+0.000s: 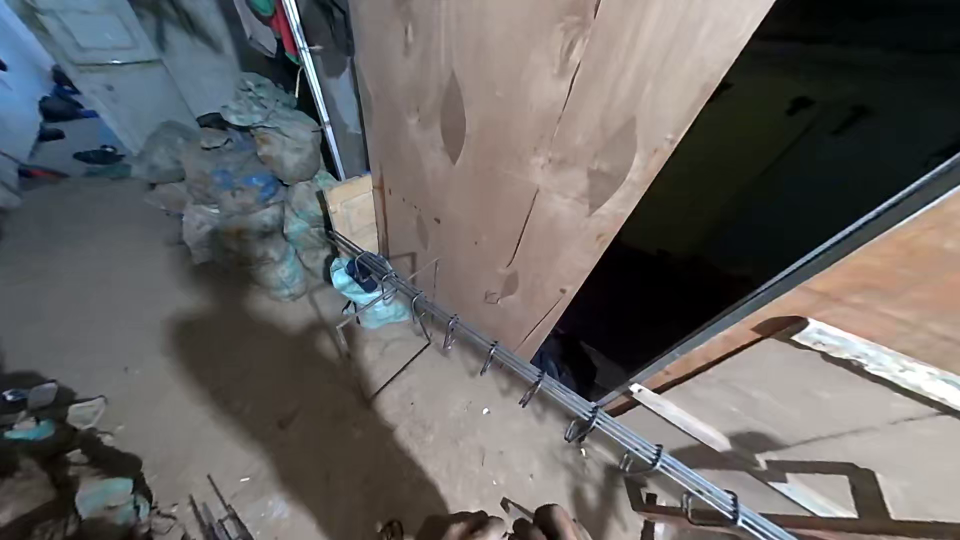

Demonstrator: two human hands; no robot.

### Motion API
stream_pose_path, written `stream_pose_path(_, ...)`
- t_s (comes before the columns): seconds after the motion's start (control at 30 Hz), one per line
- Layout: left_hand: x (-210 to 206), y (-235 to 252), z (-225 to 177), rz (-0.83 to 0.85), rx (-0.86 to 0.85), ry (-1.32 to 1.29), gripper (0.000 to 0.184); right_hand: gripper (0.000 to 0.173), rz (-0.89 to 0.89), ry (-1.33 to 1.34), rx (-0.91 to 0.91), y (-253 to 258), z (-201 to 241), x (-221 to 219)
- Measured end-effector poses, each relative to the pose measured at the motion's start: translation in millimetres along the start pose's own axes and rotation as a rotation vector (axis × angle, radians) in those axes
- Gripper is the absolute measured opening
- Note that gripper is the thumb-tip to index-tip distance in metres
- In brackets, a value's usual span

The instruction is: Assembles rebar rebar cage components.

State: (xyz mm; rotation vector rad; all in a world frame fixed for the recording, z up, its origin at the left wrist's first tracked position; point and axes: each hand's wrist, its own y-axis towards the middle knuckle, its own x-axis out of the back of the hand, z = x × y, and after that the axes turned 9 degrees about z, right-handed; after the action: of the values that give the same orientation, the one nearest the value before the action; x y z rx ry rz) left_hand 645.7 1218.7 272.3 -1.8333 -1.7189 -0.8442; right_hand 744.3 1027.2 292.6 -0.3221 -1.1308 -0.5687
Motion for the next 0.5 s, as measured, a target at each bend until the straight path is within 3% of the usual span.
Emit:
stream_pose_path(0.13,31.9,-4.4,30.4,-0.111,-0.104,-0.106,0.022,0.026,-0.312,0.311,-0.163,24.0,40.8,-14.5)
stream_pose_path(0.23,42.2,-3.5,32.2,-0.123,-0.195,-0.145,0.020,0.030,-0.386,0.498,-0.173,31.0,66.5,-24.8)
stream_pose_path(0.3,43.3,-2.2,31.3,-0.124,-0.225,-0.173,0.022,0.034,-0.544,0.602,-0.151,33.3,80.2,-37.3)
stream_pose_path(0.4,45.0,2.0,29.7,-0.129,-0.248,-0.215,0.022,0.066,-0.813,0.751,-0.159,35.3,92.2,-44.3)
stream_pose_path(0.5,47.4,6.5,23.6,-0.127,-0.263,-0.234,0.023,0.054,-0.873,0.682,-0.211,35.3,92.5,-39.4)
